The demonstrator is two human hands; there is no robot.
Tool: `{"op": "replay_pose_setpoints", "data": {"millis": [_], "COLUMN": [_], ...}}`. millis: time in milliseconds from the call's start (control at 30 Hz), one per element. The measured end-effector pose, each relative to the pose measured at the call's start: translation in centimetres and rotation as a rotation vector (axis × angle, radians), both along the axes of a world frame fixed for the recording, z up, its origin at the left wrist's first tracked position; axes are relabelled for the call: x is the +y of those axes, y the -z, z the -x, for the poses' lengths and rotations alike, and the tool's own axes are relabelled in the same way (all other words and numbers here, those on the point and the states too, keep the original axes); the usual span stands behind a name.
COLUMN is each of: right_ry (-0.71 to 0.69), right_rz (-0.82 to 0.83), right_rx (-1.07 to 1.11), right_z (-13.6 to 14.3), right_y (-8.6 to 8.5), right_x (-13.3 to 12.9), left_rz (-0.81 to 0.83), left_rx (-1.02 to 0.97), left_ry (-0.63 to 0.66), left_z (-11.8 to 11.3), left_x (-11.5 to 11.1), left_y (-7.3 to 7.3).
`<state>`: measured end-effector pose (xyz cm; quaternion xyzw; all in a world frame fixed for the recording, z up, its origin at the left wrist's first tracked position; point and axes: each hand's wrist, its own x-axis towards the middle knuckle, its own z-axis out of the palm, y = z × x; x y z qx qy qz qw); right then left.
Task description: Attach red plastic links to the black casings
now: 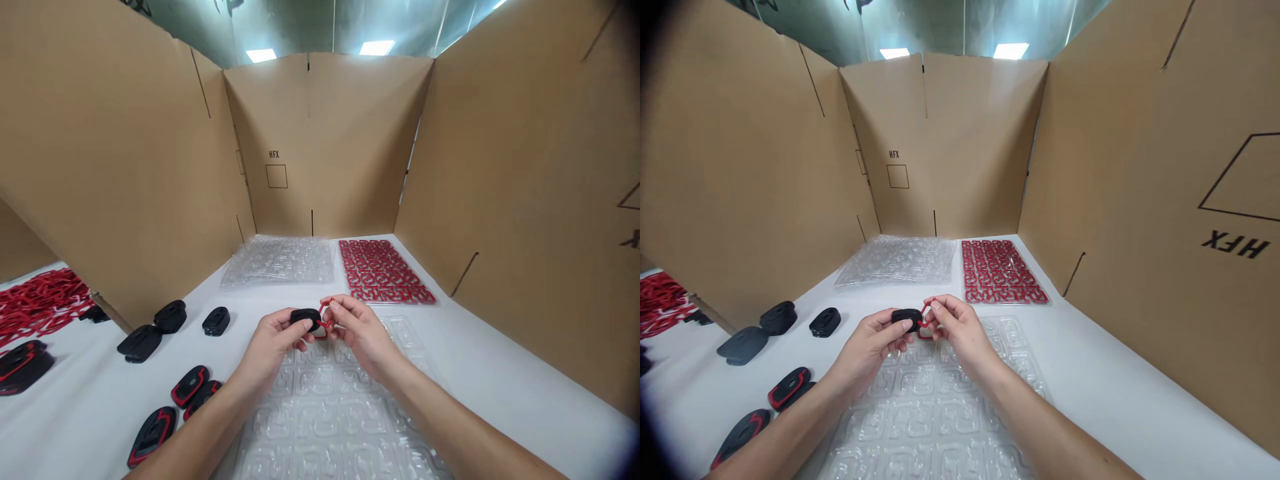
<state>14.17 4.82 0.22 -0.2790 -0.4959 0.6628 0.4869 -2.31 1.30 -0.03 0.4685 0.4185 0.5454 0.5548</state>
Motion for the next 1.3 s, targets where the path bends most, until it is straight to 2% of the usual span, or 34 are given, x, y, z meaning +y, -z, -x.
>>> {"op": "replay_pose_setpoints", "data": {"millis": [100,233,333,500,667,800,900,1000,1167,1300], "right_ry": [0.039,0.104,0.150,0.183,0.271,0.360,0.358,0.281,0.077,0.024], "right_rz": [-0.045,-0.187,-0.250,-0.332,-0.410,-0.558,-0.629,-0.552,-0.197,-0.049], "right_rx": [-0.040,-0.141,-0.177,-0.305,-0.438,-0.494,-0.462,-0.365,-0.161,-0.006], "right_z": [0.0,0.1,0.2,0.2,-0.2,-0.5,-0.5,-0.2,0.0,-0.2], "right_y": [0.1,0.2,0.4,1.3,1.5,0.7,0.0,-0.2,-0.1,-0.3], "right_x": [0.0,-0.1,-0.4,-0.3,0.2,0.0,-0.5,-0.7,-0.3,0.2], "left_rz": [-0.007,-0.012,-0.008,0.014,0.017,0.048,0.060,0.078,0.122,0.105], "left_rx": [-0.009,-0.087,-0.108,-0.090,-0.091,-0.111,-0.139,-0.174,-0.243,-0.279], "left_ry": [-0.067,-0.151,-0.115,0.026,-0.057,-0.072,-0.081,-0.037,0.071,0.153], "left_z": [0.0,0.3,0.3,0.1,0.0,0.0,0.1,0.2,0.2,0.2], "left_x": [0.0,0.2,0.3,0.1,-0.1,-0.1,0.0,0.0,-0.2,-0.4], "left_y": [-0.1,-0.2,-0.2,0.1,-0.2,-0.8,-0.9,-0.9,-0.9,-1.1]}}
